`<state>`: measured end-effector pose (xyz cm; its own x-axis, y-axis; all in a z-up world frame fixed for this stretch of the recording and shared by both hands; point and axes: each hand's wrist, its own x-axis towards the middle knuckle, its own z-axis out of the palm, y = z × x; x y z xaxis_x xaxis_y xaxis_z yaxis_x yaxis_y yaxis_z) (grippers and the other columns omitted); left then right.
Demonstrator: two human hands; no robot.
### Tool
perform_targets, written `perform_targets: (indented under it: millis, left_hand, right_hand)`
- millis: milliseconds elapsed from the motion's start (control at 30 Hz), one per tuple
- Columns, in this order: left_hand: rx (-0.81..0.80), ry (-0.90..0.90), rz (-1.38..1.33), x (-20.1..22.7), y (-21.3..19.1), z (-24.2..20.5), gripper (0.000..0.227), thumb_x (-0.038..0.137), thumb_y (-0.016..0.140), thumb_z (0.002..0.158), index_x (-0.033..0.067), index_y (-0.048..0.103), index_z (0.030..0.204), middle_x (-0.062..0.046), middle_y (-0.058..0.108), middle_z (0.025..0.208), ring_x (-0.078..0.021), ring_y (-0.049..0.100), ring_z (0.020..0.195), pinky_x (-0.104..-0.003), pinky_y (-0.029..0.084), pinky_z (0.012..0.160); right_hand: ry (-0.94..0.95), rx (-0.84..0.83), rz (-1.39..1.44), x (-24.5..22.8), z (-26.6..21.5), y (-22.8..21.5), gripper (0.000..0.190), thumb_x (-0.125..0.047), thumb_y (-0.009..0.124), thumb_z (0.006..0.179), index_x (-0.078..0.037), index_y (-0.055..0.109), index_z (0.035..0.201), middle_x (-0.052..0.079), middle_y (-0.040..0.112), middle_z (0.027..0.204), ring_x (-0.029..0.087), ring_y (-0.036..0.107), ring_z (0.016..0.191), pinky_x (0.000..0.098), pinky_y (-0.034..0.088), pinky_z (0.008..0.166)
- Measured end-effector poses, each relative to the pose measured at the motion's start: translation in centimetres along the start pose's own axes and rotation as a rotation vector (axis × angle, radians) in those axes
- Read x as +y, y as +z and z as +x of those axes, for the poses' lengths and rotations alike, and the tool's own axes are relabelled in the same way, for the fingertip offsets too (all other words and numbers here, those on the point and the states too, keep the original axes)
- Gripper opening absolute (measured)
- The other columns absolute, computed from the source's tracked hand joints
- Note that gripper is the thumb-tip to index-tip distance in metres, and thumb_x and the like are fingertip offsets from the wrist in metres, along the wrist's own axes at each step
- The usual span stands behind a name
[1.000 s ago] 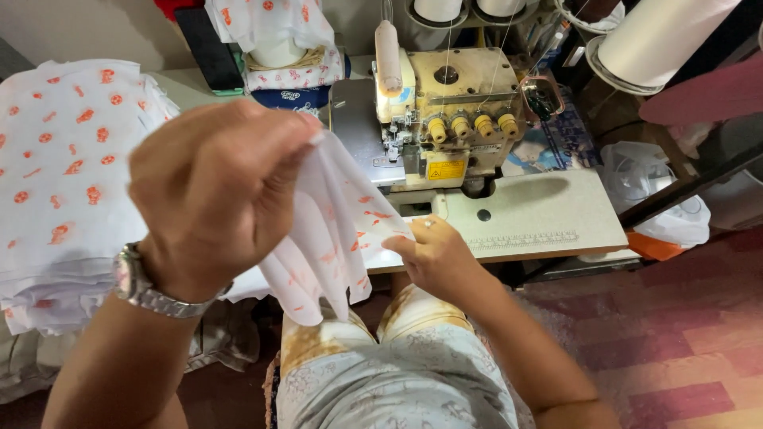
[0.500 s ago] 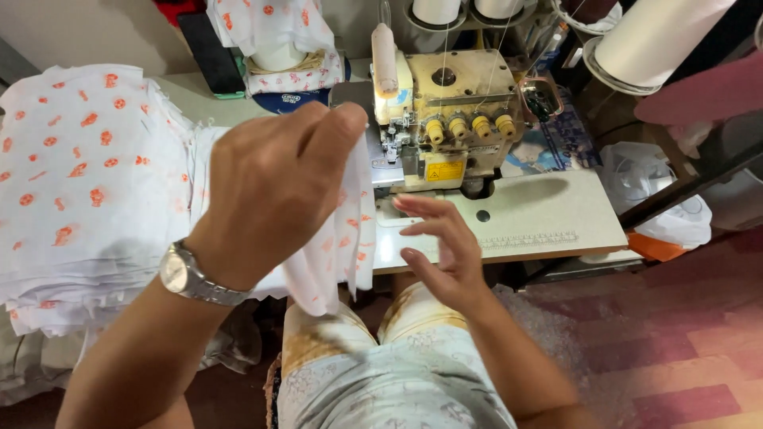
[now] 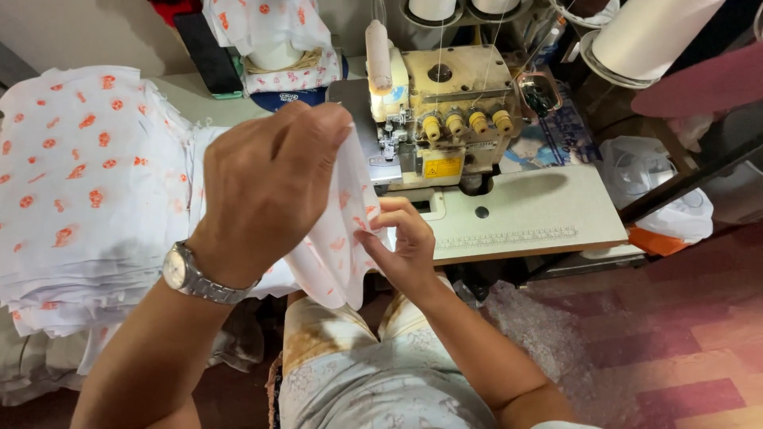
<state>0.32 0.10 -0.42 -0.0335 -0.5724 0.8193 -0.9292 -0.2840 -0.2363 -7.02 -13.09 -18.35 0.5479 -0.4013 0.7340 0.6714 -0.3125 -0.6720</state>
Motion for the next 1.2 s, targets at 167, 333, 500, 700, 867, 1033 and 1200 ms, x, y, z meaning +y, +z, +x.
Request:
perform_targets:
  millis: [167, 333, 500, 700, 867, 1033, 1200]
  left_hand:
    - [-0.013, -0.049, -0.063, -1.0, 0.2, -0.6, 0.006, 0.006, 0.06, 0.109, 0.0031, 0.061, 0.104, -0.006, 0.057, 0.079, -0.019, 0.046, 0.057, -0.032, 0.035, 0.048]
    - [-0.006, -0.09, -0.093, -1.3, 0.5, -1.1, 0.009, 0.005, 0.055, 0.11, 0.0019, 0.061, 0.105, -0.008, 0.065, 0.089, -0.0205, 0.055, 0.064, -0.031, 0.038, 0.052]
    - [0.043, -0.117, -0.158, -1.5, 0.6, -1.2, 0.009, 0.003, 0.053, 0.11, -0.0012, 0.059, 0.104, -0.012, 0.065, 0.09, -0.0235, 0.057, 0.071, -0.033, 0.041, 0.057]
    - [0.057, -0.144, -0.174, -1.7, 0.5, -1.5, 0.01, 0.002, 0.052, 0.111, -0.0033, 0.058, 0.104, -0.014, 0.066, 0.091, -0.0249, 0.059, 0.073, -0.034, 0.044, 0.059]
    - [0.051, -0.213, -0.154, -2.4, 1.2, -2.5, 0.011, 0.003, 0.052, 0.111, -0.0023, 0.057, 0.104, -0.011, 0.066, 0.093, -0.0218, 0.054, 0.068, -0.034, 0.042, 0.058]
    - [0.06, -0.265, -0.18, -2.5, 1.4, -2.8, 0.012, 0.005, 0.052, 0.112, -0.0024, 0.056, 0.104, -0.009, 0.066, 0.094, -0.0208, 0.052, 0.067, -0.033, 0.041, 0.058]
    - [0.072, -0.333, -0.237, -2.6, 1.3, -3.2, 0.01, 0.004, 0.052, 0.112, -0.0025, 0.056, 0.105, -0.009, 0.063, 0.094, -0.0226, 0.055, 0.071, -0.034, 0.043, 0.063]
  right_hand:
    - [0.043, -0.025, 0.091, 0.7, -1.2, -0.9, 0.012, -0.006, 0.075, 0.085, -0.01, 0.064, 0.09, 0.01, 0.066, 0.094, 0.019, 0.064, 0.087, 0.0286, 0.053, 0.081]
    - [0.069, -0.025, 0.131, 0.9, -1.5, -1.7, 0.008, -0.004, 0.074, 0.086, -0.007, 0.068, 0.09, 0.009, 0.069, 0.09, 0.019, 0.066, 0.086, 0.0273, 0.056, 0.078]
    - [0.175, -0.103, 0.075, 2.0, -2.2, -2.6, 0.009, -0.006, 0.075, 0.085, -0.009, 0.069, 0.092, 0.006, 0.072, 0.089, 0.017, 0.069, 0.085, 0.0282, 0.058, 0.08]
    - [0.232, -0.06, 0.104, 3.7, -3.4, -3.4, 0.01, -0.004, 0.076, 0.083, -0.007, 0.07, 0.091, 0.007, 0.071, 0.088, 0.017, 0.068, 0.084, 0.0293, 0.058, 0.081]
    - [0.296, -0.045, 0.11, 3.3, -3.0, -4.4, 0.007, -0.009, 0.074, 0.086, -0.005, 0.071, 0.09, 0.01, 0.072, 0.091, 0.02, 0.069, 0.088, 0.03, 0.06, 0.08]
    - [0.358, -0.022, 0.088, 3.4, -3.4, -4.7, 0.006, -0.009, 0.069, 0.089, -0.004, 0.07, 0.087, 0.011, 0.072, 0.091, 0.018, 0.068, 0.086, 0.0256, 0.055, 0.072]
    - [0.295, 0.015, 0.02, 2.7, -2.7, -5.0, 0.01, -0.001, 0.07, 0.088, -0.006, 0.061, 0.091, 0.008, 0.064, 0.085, 0.016, 0.066, 0.076, 0.025, 0.059, 0.069]
